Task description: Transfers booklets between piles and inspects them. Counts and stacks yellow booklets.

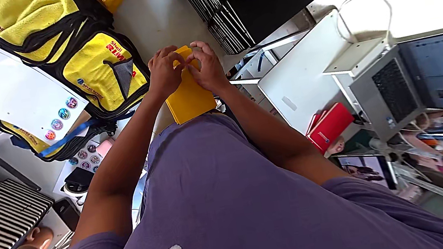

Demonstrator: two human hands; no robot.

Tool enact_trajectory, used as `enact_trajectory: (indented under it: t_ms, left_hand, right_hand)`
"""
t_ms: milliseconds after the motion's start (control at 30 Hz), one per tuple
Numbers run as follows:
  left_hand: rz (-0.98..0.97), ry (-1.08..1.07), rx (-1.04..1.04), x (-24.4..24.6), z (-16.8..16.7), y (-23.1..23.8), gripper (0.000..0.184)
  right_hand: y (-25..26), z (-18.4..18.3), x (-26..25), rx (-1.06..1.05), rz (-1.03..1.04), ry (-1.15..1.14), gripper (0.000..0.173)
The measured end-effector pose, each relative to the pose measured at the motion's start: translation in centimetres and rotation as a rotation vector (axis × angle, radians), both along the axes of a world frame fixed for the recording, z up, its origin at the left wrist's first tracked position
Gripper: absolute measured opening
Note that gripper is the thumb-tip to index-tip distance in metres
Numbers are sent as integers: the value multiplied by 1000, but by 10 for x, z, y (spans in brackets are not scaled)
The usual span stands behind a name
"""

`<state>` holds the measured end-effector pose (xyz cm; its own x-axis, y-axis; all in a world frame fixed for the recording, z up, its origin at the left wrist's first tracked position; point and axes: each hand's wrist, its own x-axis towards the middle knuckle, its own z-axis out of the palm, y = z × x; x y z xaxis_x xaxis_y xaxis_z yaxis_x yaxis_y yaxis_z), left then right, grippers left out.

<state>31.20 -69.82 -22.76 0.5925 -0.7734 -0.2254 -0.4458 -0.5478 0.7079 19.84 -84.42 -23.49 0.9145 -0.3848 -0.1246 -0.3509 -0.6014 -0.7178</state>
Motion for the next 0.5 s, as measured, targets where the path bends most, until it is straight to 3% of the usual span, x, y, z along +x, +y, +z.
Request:
enact_trajectory:
  t_ms: [100, 233, 333, 400, 433, 500]
  left_hand:
    - [59, 30, 34, 7, 1, 14, 40]
    - [111, 14, 144, 8, 0, 40, 40]
    - [113, 8, 137, 2, -4, 55, 44]
    - [126, -2, 122, -5, -7, 59, 46]
    - [140, -5, 117, -8, -8, 61, 46]
    - [172, -4, 116, -12, -9, 68, 46]
  right_hand:
    - [-3, 4, 1, 84, -47, 0, 14]
    - [-16, 0, -2, 397, -235, -32, 19]
    - [-23, -8, -6, 702, -542, 6, 39]
    - [-27, -11, -12, 810, -678, 87, 65]
    - [-27, -14, -14, 824, -698, 127, 74]
    - [-24, -18, -19, 754, -627, 168, 73]
